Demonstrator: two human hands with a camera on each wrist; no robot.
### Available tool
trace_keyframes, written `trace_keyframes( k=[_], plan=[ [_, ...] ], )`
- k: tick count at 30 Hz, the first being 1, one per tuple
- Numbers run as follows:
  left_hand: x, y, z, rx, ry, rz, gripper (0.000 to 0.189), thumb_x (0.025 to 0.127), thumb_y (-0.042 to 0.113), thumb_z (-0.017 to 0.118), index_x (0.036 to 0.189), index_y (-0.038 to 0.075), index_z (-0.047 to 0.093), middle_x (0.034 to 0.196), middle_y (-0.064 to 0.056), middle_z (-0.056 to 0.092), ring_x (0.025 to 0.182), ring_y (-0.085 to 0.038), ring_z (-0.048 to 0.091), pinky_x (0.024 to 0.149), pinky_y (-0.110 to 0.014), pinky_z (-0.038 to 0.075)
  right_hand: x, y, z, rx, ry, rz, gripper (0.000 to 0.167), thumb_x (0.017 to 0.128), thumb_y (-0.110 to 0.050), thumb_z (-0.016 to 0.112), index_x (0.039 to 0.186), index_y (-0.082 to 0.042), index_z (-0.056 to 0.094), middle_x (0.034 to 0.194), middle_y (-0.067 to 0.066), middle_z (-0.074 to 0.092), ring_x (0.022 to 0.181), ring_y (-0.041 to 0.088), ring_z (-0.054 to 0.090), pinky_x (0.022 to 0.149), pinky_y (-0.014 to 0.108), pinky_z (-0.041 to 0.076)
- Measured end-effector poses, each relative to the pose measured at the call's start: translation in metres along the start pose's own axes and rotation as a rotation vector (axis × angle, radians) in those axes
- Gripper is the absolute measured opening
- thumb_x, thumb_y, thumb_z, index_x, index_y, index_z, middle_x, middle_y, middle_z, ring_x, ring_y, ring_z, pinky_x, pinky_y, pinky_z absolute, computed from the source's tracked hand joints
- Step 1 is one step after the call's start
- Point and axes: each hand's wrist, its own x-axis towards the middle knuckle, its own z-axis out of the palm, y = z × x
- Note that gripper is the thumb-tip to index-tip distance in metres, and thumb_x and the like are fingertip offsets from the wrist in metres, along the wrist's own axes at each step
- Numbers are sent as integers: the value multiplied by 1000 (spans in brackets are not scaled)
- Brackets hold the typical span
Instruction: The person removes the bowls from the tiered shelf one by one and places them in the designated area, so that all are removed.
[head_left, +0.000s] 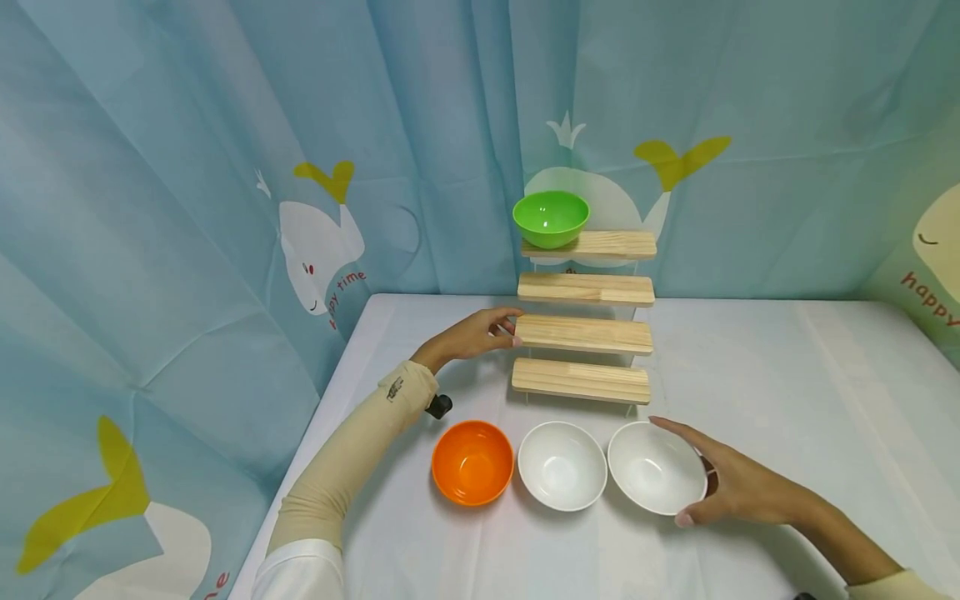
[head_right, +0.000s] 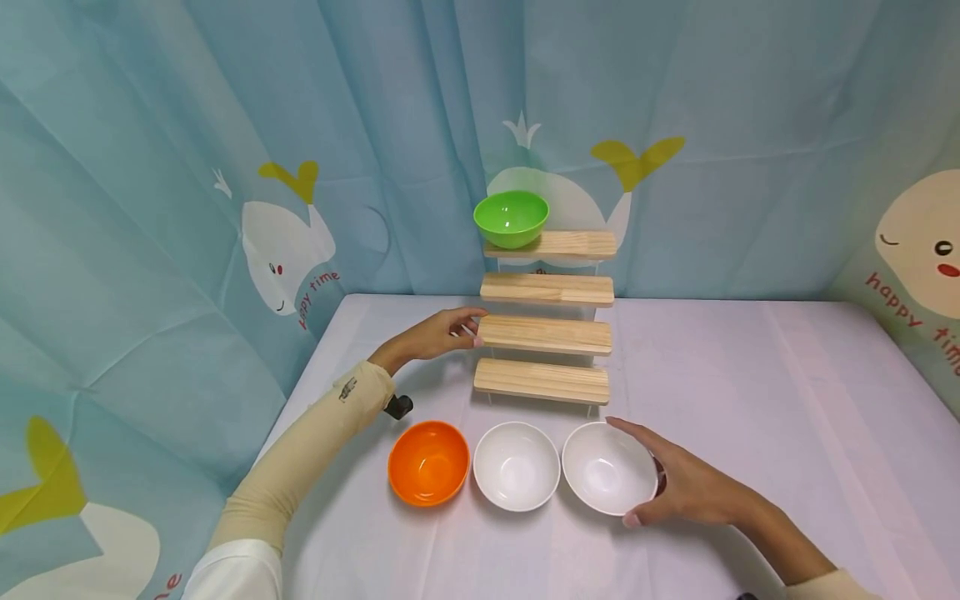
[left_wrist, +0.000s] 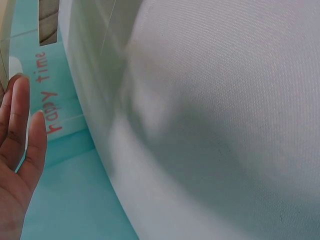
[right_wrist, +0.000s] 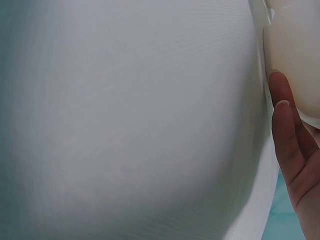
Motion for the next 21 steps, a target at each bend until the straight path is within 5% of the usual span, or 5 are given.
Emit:
trace_keyframes(
  k=[21],
  plan=[
    [0,-1,0,1,0,7,58,100,25,64,152,10,42,127,-13,60,117,-25,60,96,-33,51,-3,2,-6,67,-68,-42,116,76,-7,86,163,-14,10,135,32,44,96,12,68,75,28,57]
  ],
)
